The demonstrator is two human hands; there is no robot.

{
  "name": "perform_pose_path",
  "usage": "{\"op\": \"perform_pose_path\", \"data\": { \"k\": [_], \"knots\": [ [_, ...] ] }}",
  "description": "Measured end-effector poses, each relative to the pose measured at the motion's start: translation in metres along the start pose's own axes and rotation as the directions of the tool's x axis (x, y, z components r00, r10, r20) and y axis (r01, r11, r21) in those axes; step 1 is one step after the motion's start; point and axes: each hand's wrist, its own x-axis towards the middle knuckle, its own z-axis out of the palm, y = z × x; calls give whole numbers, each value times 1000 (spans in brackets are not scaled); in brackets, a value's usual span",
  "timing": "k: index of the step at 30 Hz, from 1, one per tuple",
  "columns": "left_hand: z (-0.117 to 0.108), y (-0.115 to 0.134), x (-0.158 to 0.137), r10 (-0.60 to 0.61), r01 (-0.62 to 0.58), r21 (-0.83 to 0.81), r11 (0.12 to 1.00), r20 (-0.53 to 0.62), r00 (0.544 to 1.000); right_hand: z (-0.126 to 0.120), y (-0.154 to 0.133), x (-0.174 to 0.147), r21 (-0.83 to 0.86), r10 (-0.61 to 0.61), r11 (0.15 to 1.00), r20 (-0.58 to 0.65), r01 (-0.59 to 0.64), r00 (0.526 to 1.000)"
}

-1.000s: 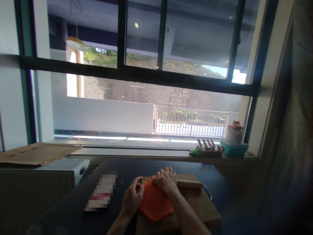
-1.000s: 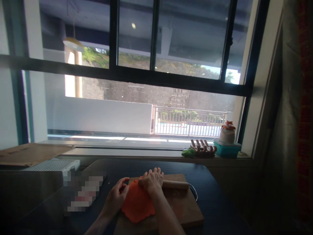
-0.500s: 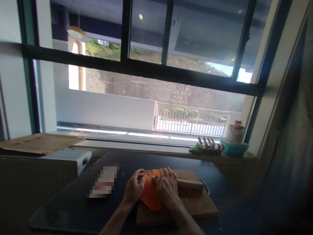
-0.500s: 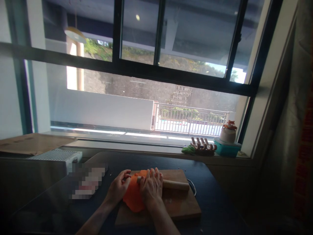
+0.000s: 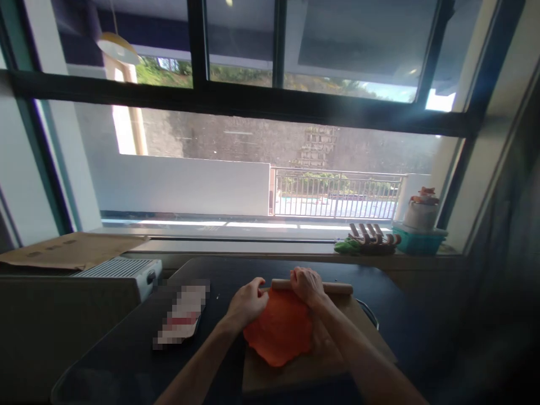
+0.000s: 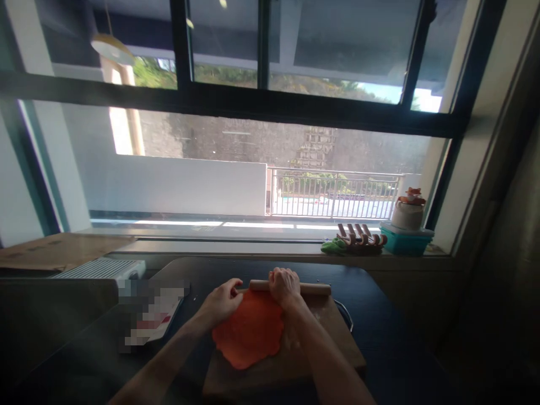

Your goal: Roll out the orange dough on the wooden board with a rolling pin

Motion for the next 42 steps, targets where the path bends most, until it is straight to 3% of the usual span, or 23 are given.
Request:
{"op": "perform_pose_path", "data": {
  "k": [3, 8, 14, 20, 25, 30, 35, 37, 39, 42],
  "knots": [
    [2, 14, 7, -11, 10, 49, 999, 17, 1000, -1, 16, -12, -32, -24, 999, -37, 23, 999],
    [3, 26, 23, -36, 33, 63, 997, 43, 998, -7, 43, -18, -17, 83, 996, -87, -85, 993],
    [1, 23, 30, 8, 12, -157, 987, 125, 992, -10, 50, -25, 2, 83, 997, -66, -83, 994],
    [-9, 6, 8, -90, 116, -394, 912, 84, 992, -20, 49, -24, 61, 163, 985, 7, -163, 987],
    [-12, -2, 9, -144, 141, -505, 851, 32, 989, -31, 60, -17, 175, 227, 960, -33, -218, 973],
    [-19, 10, 29, -158, 109, -524, 845, -49, 986, -41, 68, -13, 211, 215, 958, -69, -197, 974],
    [-15, 8, 6, -189, 125, -536, 835, -65, 980, -40, 59, -29, 194, 133, 973, -41, -123, 990],
    [-12, 0, -8, -241, 155, -600, 785, -66, 968, -36, 49, -38, 194, 82, 978, -16, -78, 996],
    [-11, -7, -16, -285, 203, -728, 655, 10, 958, -32, 38, -43, 195, 24, 981, -16, -21, 1000],
    [-11, -8, -15, -270, 220, -816, 535, 81, 960, -32, 25, -40, 187, -18, 982, -45, 26, 999]
  ]
}}
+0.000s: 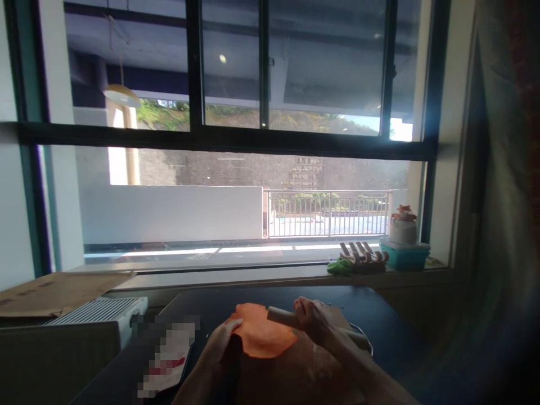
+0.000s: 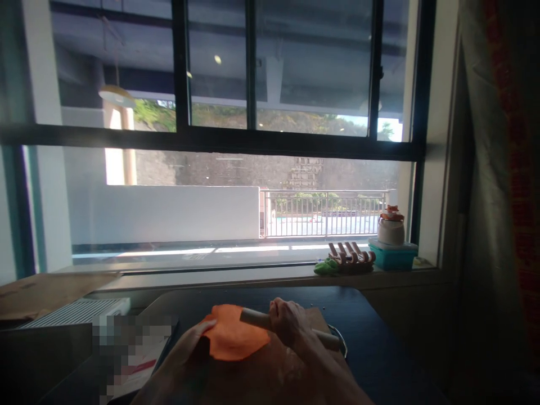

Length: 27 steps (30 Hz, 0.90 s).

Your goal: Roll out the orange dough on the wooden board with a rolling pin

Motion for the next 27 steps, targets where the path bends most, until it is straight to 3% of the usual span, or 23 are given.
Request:
{"op": "perform_pose_path", "data": {
  "k": [3, 6, 9, 12, 14, 20, 24, 27],
  "knots": [
    [10, 2, 0, 9, -8, -19, 1000, 37, 999, -12, -8, 6, 3, 30, 1000, -42, -30, 999],
    [17, -6, -6, 118, -120, 168, 978, 24, 993, -26, -9, 4, -12, 5, 1000, -36, -6, 999],
    [14, -23, -13, 277, -233, 521, 821, -6, 961, -25, -5, -9, -65, -36, 997, 28, 38, 999],
    [6, -40, -12, 298, -204, 672, 712, -26, 954, -8, -2, -22, -93, -59, 993, 96, 68, 994],
    [1, -49, -9, 346, -241, 663, 709, -30, 938, 6, -5, -25, -64, -66, 995, 109, 73, 992],
    [-3, -58, -2, 430, -344, 495, 798, -67, 900, 34, -46, -8, 59, -105, 993, -22, 106, 994],
    [-4, -59, -6, 457, -386, 451, 805, -58, 887, 35, -61, 8, -14, -16, 1000, 39, 17, 999],
    [-5, -61, -6, 479, -412, 416, 811, -65, 876, 33, -64, 4, -36, 39, 999, 108, -35, 993]
  ]
}}
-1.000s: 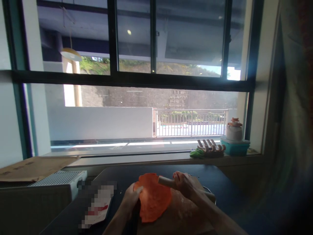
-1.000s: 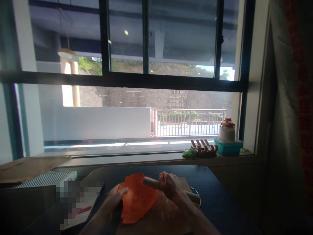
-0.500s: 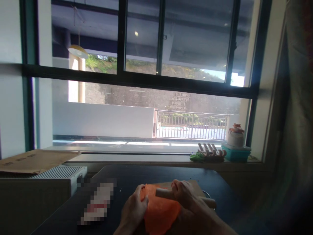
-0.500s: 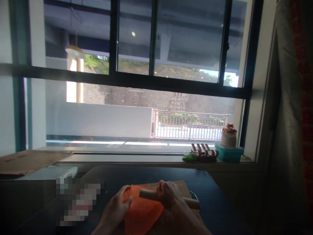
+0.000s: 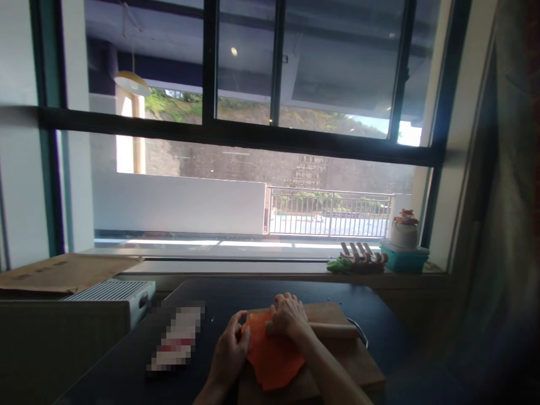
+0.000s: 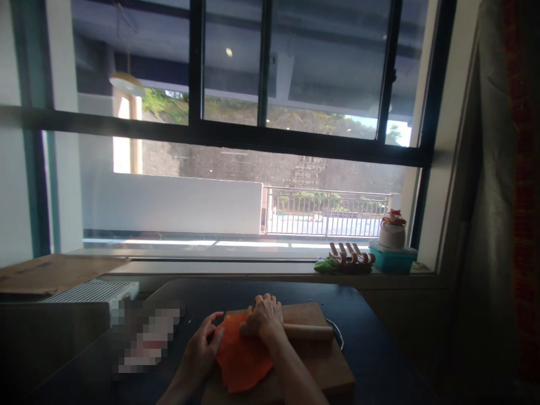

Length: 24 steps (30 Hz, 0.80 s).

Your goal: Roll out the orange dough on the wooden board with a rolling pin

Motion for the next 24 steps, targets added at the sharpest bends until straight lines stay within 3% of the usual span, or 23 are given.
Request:
{"op": "perform_pose_path", "data": {
  "k": [8, 15, 18, 24],
  "knots": [
    [-1, 5, -1, 4, -5, 36, 999, 5, 1000, 11, -6, -44, -85, -49, 996, -120, 39, 992],
    [-1, 3, -3, -2, 2, 37, 999, 4, 1000, 5, -2, 9, -39, 105, 994, -15, -106, 994],
    [-1, 0, -1, -3, 3, 10, 1000, -6, 1000, 6, 0, 17, -25, 113, 993, 8, -113, 994],
    [-2, 4, -1, -3, 3, -1, 1000, -15, 1000, 13, -6, -26, -38, 15, 999, -69, -17, 997]
  ]
}}
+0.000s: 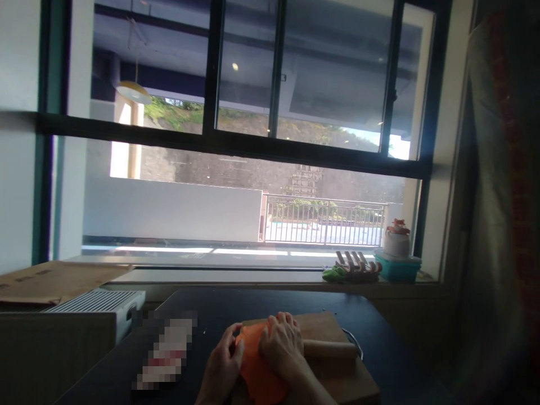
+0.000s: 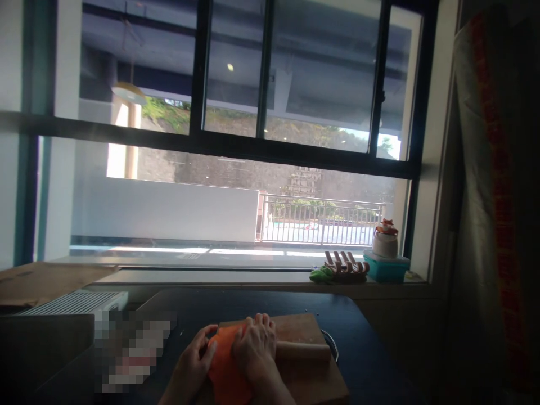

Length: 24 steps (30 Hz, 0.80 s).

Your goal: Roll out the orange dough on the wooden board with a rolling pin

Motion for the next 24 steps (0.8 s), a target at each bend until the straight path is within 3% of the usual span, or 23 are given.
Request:
{"op": "perform_pose_path", "data": {
  "k": [4, 13, 21, 24],
  "knots": [
    [-1, 3, -1, 0, 0, 13, 1000, -11, 1000, -3, -2, -11, -14, -18, 1000, -44, 18, 999],
    [1, -7, 0, 8, -8, -16, 1000, 6, 1000, -2, 4, 46, -23, 93, 995, 20, -93, 995],
    [-2, 5, -1, -6, 6, -5, 1000, -30, 1000, -1, -2, -9, -41, -45, 998, -56, 43, 997],
    [-3, 8, -1, 0, 0, -9, 1000, -33, 999, -1, -3, -12, -37, -35, 999, -60, 32, 998]
  ]
}}
